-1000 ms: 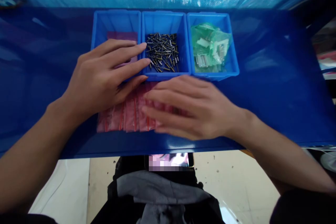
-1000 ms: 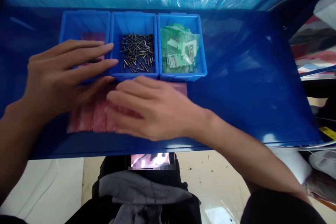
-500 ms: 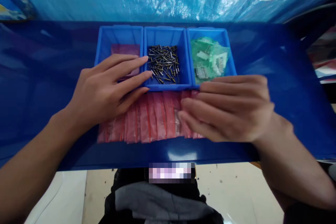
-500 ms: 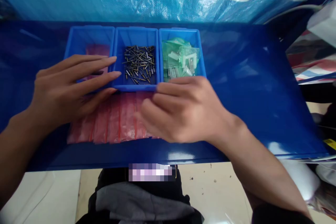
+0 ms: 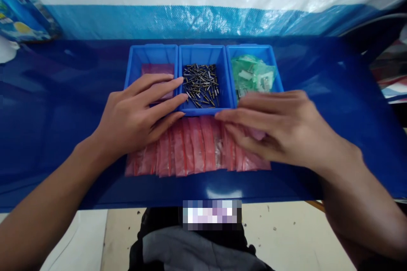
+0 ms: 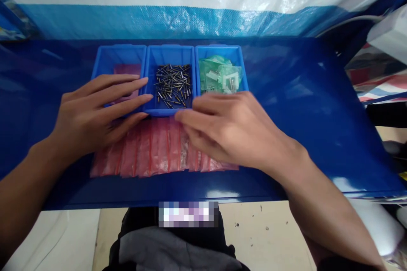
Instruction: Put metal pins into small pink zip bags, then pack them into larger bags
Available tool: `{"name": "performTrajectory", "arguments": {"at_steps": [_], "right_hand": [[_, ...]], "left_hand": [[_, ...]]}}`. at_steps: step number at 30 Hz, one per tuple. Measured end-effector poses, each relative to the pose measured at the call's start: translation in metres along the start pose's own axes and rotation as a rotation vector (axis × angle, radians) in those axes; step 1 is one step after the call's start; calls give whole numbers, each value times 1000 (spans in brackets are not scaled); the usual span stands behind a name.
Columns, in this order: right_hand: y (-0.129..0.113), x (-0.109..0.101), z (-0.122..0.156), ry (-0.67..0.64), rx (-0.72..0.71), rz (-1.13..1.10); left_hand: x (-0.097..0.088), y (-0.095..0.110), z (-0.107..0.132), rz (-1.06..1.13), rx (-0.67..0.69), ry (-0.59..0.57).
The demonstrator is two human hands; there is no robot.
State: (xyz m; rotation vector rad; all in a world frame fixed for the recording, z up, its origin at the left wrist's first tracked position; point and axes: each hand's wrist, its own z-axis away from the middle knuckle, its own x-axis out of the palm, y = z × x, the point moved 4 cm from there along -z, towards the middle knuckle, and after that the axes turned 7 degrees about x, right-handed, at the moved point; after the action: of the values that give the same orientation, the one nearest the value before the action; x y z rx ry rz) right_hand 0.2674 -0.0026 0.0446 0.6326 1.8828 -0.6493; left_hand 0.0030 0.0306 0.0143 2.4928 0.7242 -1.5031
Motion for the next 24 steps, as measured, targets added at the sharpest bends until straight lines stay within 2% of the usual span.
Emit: {"name": "performTrajectory", "arguments": {"at_steps": [2, 7, 12, 15, 20, 24], "right_hand": [[7, -3, -3, 94, -34, 88], [25, 6, -3, 69, -68, -86], [27, 16, -3, 115, -78, -97], [22, 17, -5, 120, -68, -85], [-2, -4, -1, 331, -197, 68], [-21, -7, 3, 193, -229, 147]], "left_hand": [[0, 1, 0, 23, 2, 5], [-1, 1, -2, 75, -23, -7], [-3, -2, -1, 68, 15, 3], [-4, -6, 1, 59, 3, -9], [-5, -7, 1, 63, -20, -4], [-5, -4, 0, 63, 28, 20]]}}
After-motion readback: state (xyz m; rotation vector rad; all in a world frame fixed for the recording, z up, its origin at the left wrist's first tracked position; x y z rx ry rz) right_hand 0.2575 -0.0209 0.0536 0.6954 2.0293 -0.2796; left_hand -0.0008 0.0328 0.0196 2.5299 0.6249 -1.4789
